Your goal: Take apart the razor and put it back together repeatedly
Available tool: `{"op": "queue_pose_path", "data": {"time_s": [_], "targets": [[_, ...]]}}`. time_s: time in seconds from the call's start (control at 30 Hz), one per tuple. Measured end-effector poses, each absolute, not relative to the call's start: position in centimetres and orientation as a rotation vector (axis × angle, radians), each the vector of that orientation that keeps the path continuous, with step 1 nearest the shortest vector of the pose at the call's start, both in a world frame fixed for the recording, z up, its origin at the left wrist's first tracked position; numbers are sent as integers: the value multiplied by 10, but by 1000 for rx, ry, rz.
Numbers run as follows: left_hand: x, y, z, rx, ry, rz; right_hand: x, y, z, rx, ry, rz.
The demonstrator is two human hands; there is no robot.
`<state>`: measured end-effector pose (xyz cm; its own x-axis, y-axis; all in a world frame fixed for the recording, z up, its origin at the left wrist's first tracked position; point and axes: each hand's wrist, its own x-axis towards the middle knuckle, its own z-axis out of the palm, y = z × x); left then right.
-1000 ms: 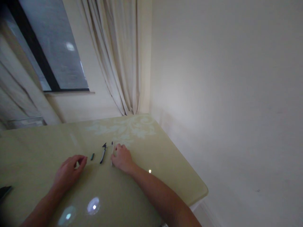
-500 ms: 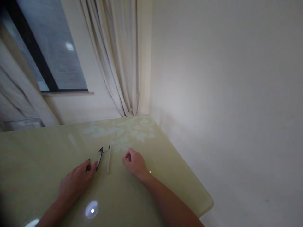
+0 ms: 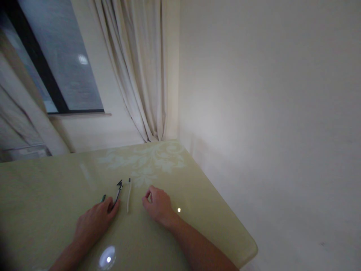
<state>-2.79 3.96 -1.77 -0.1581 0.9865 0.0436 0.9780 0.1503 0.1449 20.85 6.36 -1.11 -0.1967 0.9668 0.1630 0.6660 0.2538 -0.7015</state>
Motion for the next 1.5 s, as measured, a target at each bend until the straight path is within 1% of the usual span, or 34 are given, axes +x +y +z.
{"op": "queue_pose_path", "data": {"time_s": [0.23, 0.3, 0.4, 0.47, 0.53, 0.7, 0.8, 0.93, 1.03, 1.2, 1.3, 1.5], "targets": [[-32, 42, -14, 1985, 2359, 192, 210, 66, -11, -1458, -1868, 683], [-29, 37, -10, 1990, 2394, 265, 211, 66, -10, -1395, -1802, 746], [-15, 23, -9, 2084, 2390, 533, 209, 63, -8, -1161, -1676, 917], [2, 12, -11, 2205, 2251, 759, 206, 57, -4, -950, -1601, 1051], [19, 1, -15, 2329, 2040, 864, 202, 50, 2, -787, -1539, 1168], [44, -10, -20, 2454, 1732, 1058, 197, 35, 13, -689, -1414, 1326], [41, -9, -20, 2371, 1569, 1177, 199, 36, 11, -630, -1307, 1467], [29, -2, -11, 2006, 1491, 1306, 209, 42, 9, -515, -1247, 1656], [22, 5, 1, 1720, 1363, 1358, 214, 43, 12, -474, -1275, 1783], [20, 7, 9, 1411, 1066, 1280, 213, 38, 16, -499, -1386, 1799], [22, 5, 7, 1336, 973, 1247, 214, 37, 15, -484, -1418, 1829], [22, 4, 10, 1320, 940, 1217, 218, 38, 14, -477, -1505, 1906]]}}
